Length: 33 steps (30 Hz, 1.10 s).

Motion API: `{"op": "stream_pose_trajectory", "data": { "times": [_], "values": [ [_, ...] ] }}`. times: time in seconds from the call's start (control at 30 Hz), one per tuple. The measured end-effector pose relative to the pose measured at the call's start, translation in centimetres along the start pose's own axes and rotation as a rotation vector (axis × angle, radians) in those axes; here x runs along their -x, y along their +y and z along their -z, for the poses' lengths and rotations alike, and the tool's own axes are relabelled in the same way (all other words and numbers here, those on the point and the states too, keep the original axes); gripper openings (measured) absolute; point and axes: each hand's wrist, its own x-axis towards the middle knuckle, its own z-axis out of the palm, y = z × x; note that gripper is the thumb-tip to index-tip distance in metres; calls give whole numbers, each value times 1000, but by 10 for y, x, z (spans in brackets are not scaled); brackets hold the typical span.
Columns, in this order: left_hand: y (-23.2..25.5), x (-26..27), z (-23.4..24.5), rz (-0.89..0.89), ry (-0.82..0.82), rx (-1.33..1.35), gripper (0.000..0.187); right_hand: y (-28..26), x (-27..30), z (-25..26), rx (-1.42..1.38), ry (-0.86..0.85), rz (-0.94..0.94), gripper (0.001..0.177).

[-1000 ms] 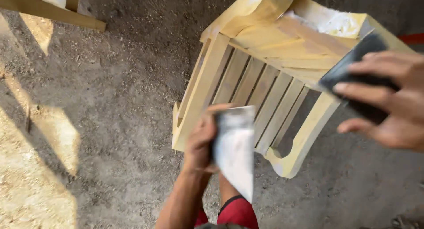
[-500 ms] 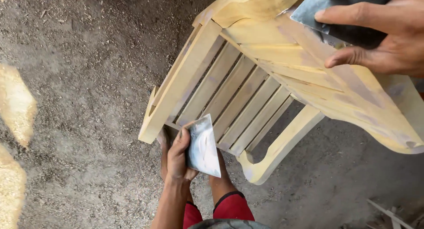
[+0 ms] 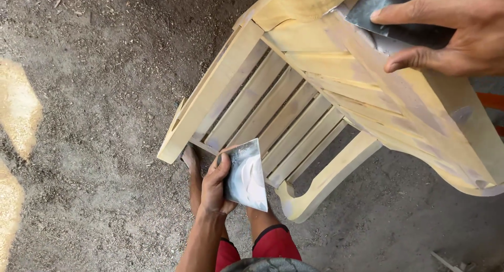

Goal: Sanding a wooden chair and applying wood filler to joints and imperfections.

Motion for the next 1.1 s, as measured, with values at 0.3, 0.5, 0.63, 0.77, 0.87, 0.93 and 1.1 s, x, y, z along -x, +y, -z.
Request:
{"op": "stream_pose_trajectory", "data": {
  "times": [0.3,0.5,0.63,0.77,0.87,0.93,1.1],
  "values": [
    [2,-5,-39,-20,-14,-37,43,42,32,1,-109,0,-57,54],
    [17,-28,-137,-35,-95,-41,51,-14,46,18,-114,97,-41,79],
    [30,-41,-215,56,-400,316,44,-66,24,31,91,73,130,82],
    [60,-37,-238,-52,-520,388,33,-75,22,32,-320,150,-27,78],
    [86,-34,-220,-57,-343,300,42,-40,23,32,-77,149,136,67],
    [101,-38,-193,-403,-491,281,49,-24,22,26,283,72,92,61],
    [104,-34,-167,-389,-379,134,50,-12,5,13,377,7,54,59]
  ]
}}
